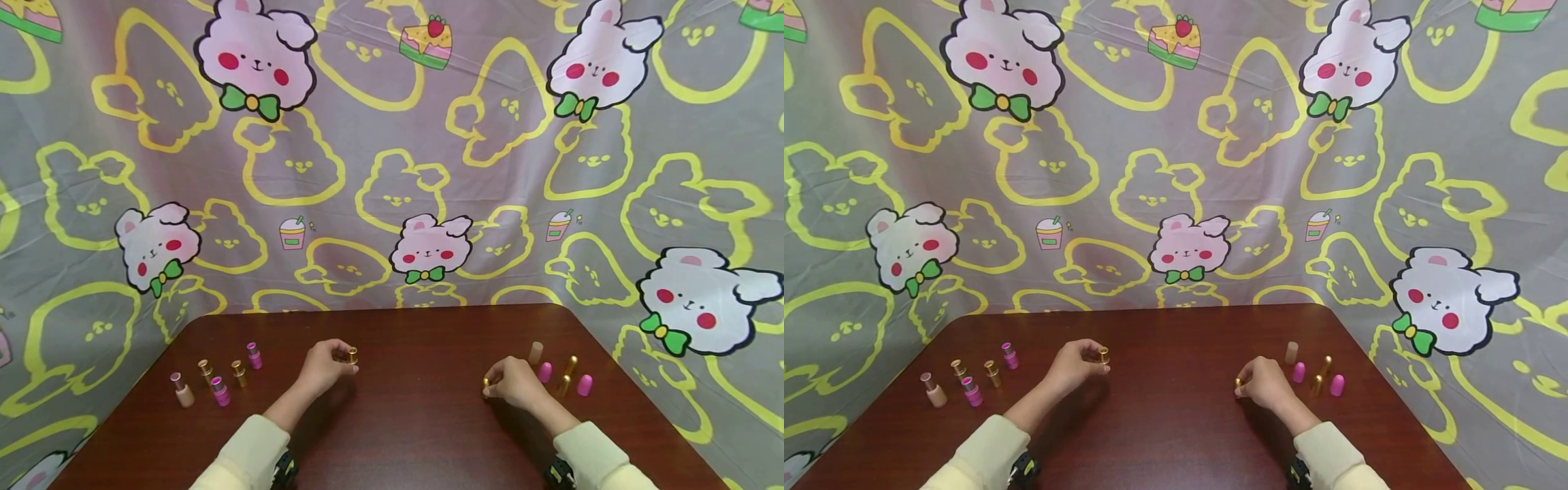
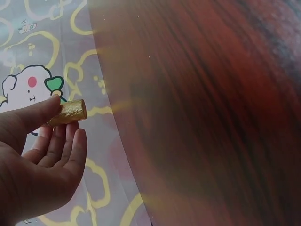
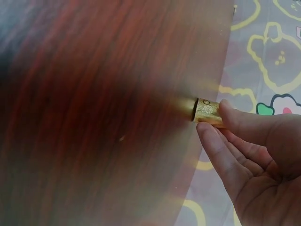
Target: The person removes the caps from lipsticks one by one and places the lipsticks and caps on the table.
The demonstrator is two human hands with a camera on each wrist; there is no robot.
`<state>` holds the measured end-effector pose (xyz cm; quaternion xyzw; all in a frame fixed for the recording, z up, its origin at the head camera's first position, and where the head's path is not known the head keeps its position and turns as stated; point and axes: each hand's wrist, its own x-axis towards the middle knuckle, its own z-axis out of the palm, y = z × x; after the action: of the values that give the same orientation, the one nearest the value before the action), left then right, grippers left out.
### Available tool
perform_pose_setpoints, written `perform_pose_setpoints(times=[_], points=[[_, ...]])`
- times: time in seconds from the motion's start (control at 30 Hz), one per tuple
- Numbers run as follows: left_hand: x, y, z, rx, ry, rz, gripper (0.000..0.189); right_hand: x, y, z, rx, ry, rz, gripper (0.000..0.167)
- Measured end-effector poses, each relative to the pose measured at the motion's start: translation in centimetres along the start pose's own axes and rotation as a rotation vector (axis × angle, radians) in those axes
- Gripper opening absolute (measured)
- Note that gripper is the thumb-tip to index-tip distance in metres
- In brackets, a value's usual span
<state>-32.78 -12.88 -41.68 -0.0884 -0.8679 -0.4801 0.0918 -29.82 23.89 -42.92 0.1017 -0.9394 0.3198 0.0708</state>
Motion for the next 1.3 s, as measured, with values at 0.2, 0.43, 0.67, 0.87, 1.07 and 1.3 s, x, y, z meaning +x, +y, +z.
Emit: perform_pose_setpoints(times=[0.2,0.43,0.67,0.87,1.07,1.3], points=[[-0.1,0.3,0.2,0.012,-0.016,0.017,0.024,0.1,-0.1,0.1,-0.002,-0.002,-0.006,0.018],[0.0,-0.1,0.6,0.016,-0.06,0.005,0.024,0.3,-0.3,0.4,-0.027,-0.018,0.05,0.019],[-0.4,-0.4,0.9,0.062,-0.104,0.001,0.026,0.3,-0.4,0.5,-0.042,-0.018,0.047,0.019],[-0.7,-0.7,1.1,0.084,-0.128,0.004,0.027,0.2,-0.4,0.5,-0.052,-0.023,0.052,0.018],[-0.8,-1.0,1.3,0.086,-0.152,0.002,0.027,0.2,-0.4,0.5,-0.061,-0.026,0.053,0.016],[-1.0,-1.3,1.4,0.071,-0.178,-0.006,0.028,0.3,-0.2,0.5,-0.067,-0.02,0.051,0.016]])
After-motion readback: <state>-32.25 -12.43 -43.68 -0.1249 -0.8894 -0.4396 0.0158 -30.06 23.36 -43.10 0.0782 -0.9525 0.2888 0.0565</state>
